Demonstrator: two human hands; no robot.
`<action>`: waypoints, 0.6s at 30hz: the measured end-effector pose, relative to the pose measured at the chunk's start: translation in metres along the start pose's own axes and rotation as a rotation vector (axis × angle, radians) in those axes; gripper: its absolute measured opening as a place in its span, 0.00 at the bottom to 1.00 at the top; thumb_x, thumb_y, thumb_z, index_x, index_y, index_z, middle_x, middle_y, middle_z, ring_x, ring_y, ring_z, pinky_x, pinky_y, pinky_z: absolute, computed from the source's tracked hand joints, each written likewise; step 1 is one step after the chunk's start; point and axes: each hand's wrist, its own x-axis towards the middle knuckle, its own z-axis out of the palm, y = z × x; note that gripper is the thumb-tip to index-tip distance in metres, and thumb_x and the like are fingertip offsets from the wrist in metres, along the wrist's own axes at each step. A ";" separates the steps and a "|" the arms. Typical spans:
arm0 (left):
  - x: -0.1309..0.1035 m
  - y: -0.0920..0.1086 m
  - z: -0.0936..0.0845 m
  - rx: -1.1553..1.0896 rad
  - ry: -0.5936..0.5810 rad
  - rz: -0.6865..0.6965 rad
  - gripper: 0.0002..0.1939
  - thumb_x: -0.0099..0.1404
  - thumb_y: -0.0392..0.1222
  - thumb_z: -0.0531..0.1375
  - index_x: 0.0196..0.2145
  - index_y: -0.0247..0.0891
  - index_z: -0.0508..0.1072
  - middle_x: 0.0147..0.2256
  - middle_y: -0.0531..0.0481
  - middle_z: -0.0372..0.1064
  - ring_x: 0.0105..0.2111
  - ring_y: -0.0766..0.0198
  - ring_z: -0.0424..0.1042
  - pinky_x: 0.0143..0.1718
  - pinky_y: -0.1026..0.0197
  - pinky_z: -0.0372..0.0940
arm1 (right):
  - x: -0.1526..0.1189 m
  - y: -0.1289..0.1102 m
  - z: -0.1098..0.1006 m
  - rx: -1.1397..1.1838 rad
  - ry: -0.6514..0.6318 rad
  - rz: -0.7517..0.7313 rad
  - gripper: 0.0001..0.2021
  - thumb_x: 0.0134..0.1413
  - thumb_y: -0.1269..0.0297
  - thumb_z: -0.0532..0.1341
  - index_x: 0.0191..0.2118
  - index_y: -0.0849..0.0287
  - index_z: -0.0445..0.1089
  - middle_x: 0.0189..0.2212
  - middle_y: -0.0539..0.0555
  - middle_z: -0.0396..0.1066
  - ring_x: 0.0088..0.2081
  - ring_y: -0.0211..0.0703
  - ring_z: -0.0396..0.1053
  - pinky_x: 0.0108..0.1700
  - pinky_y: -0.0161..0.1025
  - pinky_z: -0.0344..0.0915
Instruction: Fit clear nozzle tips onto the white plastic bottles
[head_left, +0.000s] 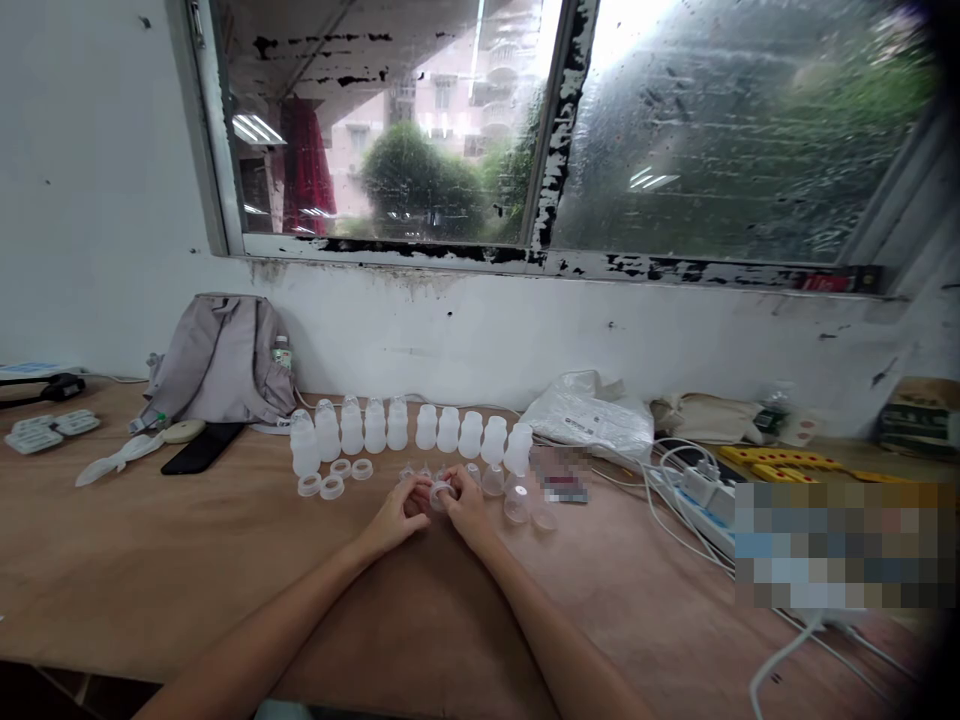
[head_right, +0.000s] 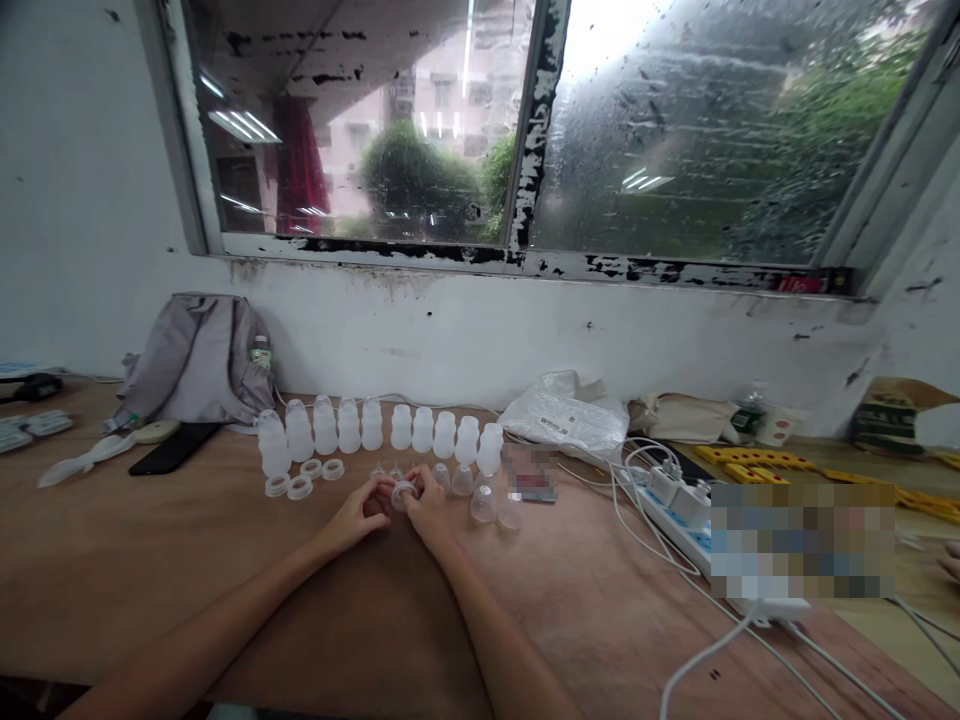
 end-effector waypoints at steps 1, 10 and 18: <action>0.000 0.000 0.000 0.008 -0.011 0.002 0.23 0.45 0.28 0.55 0.42 0.38 0.62 0.34 0.53 0.65 0.29 0.68 0.65 0.30 0.66 0.61 | 0.000 0.001 0.000 -0.002 0.001 -0.001 0.05 0.39 0.71 0.53 0.28 0.57 0.59 0.19 0.44 0.56 0.22 0.36 0.56 0.25 0.33 0.53; -0.005 0.012 -0.001 0.209 -0.023 0.070 0.19 0.49 0.31 0.54 0.41 0.39 0.64 0.33 0.53 0.64 0.28 0.68 0.64 0.27 0.67 0.60 | -0.002 0.000 -0.002 0.017 -0.031 -0.034 0.07 0.37 0.72 0.51 0.28 0.58 0.61 0.17 0.44 0.56 0.21 0.35 0.55 0.24 0.31 0.52; 0.061 0.032 -0.020 0.828 0.208 0.030 0.18 0.60 0.39 0.50 0.49 0.39 0.61 0.37 0.48 0.65 0.35 0.62 0.67 0.37 0.62 0.61 | -0.004 -0.006 -0.006 -0.055 0.021 -0.017 0.11 0.41 0.72 0.50 0.28 0.58 0.68 0.26 0.50 0.70 0.30 0.41 0.64 0.33 0.37 0.59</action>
